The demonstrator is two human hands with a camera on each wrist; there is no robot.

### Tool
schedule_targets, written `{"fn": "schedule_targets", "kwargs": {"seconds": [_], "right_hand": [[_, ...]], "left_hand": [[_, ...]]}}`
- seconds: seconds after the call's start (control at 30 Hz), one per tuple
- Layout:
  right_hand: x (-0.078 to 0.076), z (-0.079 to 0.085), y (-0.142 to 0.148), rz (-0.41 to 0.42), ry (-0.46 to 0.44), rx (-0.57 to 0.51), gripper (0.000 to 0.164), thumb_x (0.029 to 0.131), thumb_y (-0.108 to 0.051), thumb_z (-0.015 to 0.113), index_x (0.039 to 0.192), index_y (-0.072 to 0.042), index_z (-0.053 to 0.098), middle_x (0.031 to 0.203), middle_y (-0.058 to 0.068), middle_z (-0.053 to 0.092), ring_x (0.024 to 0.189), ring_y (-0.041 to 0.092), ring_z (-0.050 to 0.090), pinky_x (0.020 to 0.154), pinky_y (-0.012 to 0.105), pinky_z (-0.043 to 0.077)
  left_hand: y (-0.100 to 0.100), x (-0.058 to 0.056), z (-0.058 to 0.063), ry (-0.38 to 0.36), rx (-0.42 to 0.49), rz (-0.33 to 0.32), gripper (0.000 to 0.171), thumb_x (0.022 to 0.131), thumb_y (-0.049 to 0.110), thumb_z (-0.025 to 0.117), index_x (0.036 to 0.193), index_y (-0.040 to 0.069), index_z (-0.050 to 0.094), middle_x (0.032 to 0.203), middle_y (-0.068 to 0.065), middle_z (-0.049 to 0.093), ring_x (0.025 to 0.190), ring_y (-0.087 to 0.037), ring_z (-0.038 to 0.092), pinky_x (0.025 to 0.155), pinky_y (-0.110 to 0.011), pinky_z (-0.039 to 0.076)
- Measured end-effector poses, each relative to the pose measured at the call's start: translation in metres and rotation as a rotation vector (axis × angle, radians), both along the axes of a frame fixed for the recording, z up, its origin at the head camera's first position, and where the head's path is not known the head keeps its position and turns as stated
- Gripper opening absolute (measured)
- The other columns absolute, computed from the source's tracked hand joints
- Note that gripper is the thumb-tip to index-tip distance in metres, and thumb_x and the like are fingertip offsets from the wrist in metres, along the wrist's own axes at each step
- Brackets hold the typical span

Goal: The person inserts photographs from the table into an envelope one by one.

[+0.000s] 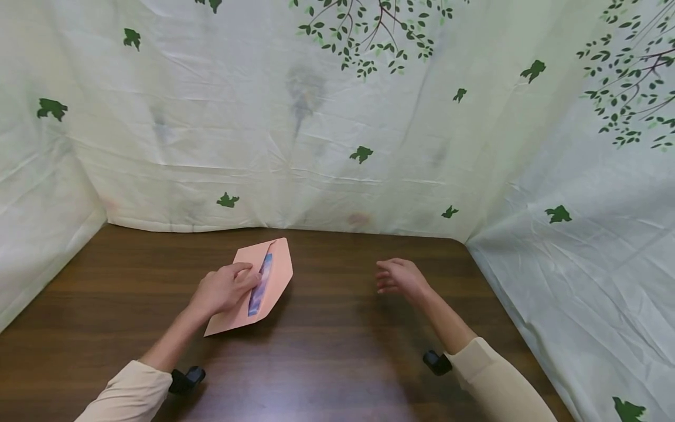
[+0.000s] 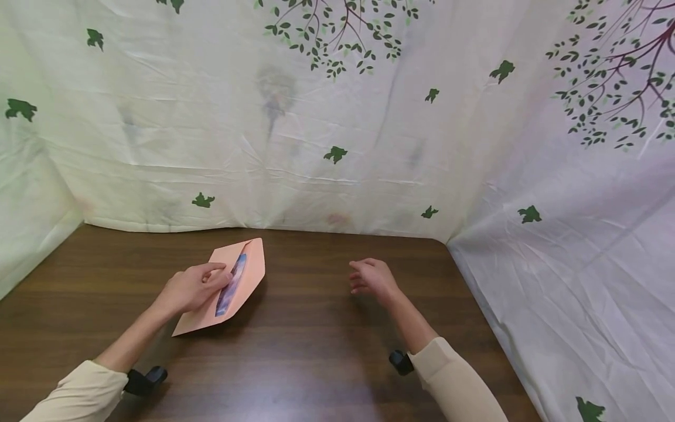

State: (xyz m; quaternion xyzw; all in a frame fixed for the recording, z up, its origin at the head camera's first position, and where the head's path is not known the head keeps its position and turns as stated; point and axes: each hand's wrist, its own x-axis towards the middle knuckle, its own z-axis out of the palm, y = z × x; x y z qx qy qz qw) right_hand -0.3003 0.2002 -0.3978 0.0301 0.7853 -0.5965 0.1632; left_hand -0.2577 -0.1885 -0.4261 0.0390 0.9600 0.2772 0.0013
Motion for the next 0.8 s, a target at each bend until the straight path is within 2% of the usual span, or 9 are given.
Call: {"fn": "schedule_targets", "kwargs": {"seconds": [0.3, 0.57, 0.8], "right_hand": [[0.002, -0.006, 0.007, -0.024, 0.007, 0.009, 0.05, 0.106, -0.024, 0.051, 0.14, 0.011, 0.046, 0.135, 0.035, 0.058, 0.114, 0.043, 0.065, 0.097, 0.049, 0.055], [0.004, -0.007, 0.011, -0.043, 0.02, 0.002, 0.047, 0.106, -0.022, 0.052, 0.138, 0.012, 0.047, 0.131, 0.035, 0.061, 0.097, 0.031, 0.071, 0.092, 0.046, 0.057], [0.003, -0.008, 0.014, -0.055, 0.015, 0.002, 0.047, 0.105, -0.022, 0.053, 0.137, 0.012, 0.049, 0.129, 0.034, 0.062, 0.097, 0.032, 0.071, 0.09, 0.045, 0.058]], "left_hand": [[-0.001, 0.0, 0.001, -0.009, -0.035, 0.009, 0.058, 0.1, 0.044, 0.052, 0.141, 0.003, 0.057, 0.138, -0.028, 0.06, 0.122, -0.057, 0.055, 0.092, -0.061, 0.047], [0.004, 0.001, 0.003, -0.034, -0.046, 0.028, 0.058, 0.098, 0.045, 0.055, 0.14, 0.005, 0.059, 0.137, -0.025, 0.061, 0.12, -0.055, 0.056, 0.088, -0.059, 0.049], [0.019, -0.007, -0.001, -0.059, -0.036, 0.034, 0.058, 0.099, 0.044, 0.052, 0.143, 0.005, 0.057, 0.139, -0.025, 0.06, 0.122, -0.052, 0.056, 0.091, -0.058, 0.048]]}}
